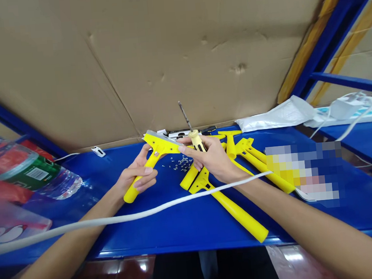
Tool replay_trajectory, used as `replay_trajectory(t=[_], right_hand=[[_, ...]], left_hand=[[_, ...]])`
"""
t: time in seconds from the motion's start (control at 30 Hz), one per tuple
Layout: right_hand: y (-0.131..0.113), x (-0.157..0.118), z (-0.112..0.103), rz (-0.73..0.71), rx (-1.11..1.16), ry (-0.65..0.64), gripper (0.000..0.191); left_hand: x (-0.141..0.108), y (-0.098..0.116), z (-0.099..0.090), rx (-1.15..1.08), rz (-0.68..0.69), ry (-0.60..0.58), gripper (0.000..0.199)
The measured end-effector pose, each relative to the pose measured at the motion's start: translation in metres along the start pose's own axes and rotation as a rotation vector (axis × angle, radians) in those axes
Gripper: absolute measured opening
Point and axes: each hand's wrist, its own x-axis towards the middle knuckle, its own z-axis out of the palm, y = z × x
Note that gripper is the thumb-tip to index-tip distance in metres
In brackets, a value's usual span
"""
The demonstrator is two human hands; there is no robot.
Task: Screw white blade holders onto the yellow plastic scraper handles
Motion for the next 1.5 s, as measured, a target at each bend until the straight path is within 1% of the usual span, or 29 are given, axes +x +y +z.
replay_trajectory(t=[0.1,0.2,0.33,0.43,0.5,0.57,0.63,0.7,0.77,0.83,0.9,1.0,1.17,1.23,1.33,1.5], right_hand=[[0.001,0.001,-0.001,0.042,-0.025,0.019,0.045],[0.003,0.001,-0.003,0.065,-0.041,0.02,0.046],[0.004,0.001,-0.005,0.047,-0.056,0.01,0.042],[0.001,0.001,-0.007,0.022,-0.111,-0.005,0.04],[0.0,0.003,-0.009,-0.001,-0.207,-0.006,0.043],[-0.001,0.007,-0.012,-0.056,-0.35,0.022,0.044],[0.0,0.011,-0.016,-0.147,-0.505,0.06,0.039],[0.002,0.014,-0.02,-0.217,-0.64,0.05,0.036],[0.004,0.015,-0.023,-0.243,-0.745,-0.021,0.04],[0.006,0.014,-0.025,-0.275,-0.81,-0.14,0.042],[0.009,0.013,-0.025,-0.312,-0.831,-0.289,0.035],[0.016,0.018,-0.02,-0.305,-0.856,-0.488,0.022],[0.024,0.046,-0.005,-0.269,-0.903,-0.731,0.011],[0.026,0.057,0.0,-0.259,-0.904,-0.79,0.012],[0.03,0.067,0.004,-0.255,-0.92,-0.83,0.012],[0.036,0.069,0.005,-0.302,-0.951,-0.862,0.015]], left_hand=[[0.002,-0.002,0.002,-0.005,-0.004,0.032,0.074],[0.002,-0.003,0.001,-0.008,-0.018,0.056,0.07],[0.001,-0.003,0.001,-0.021,-0.02,0.073,0.069],[0.001,-0.002,0.001,-0.011,-0.02,0.067,0.068],[0.001,-0.001,0.0,-0.01,-0.004,0.076,0.067],[0.002,0.001,-0.001,-0.023,0.035,0.108,0.065],[0.004,0.004,-0.002,-0.044,0.087,0.169,0.064],[0.006,0.007,-0.003,-0.076,0.142,0.247,0.065],[0.008,0.01,-0.003,-0.109,0.187,0.315,0.067],[0.01,0.011,-0.003,-0.129,0.21,0.359,0.069],[0.012,0.009,-0.005,-0.131,0.21,0.382,0.072],[0.014,0.005,-0.008,-0.119,0.185,0.401,0.076],[0.017,-0.001,-0.017,-0.11,0.147,0.423,0.08],[0.017,-0.001,-0.021,-0.12,0.152,0.419,0.079],[0.017,0.001,-0.023,-0.129,0.163,0.415,0.076],[0.016,0.003,-0.024,-0.138,0.167,0.377,0.075]])
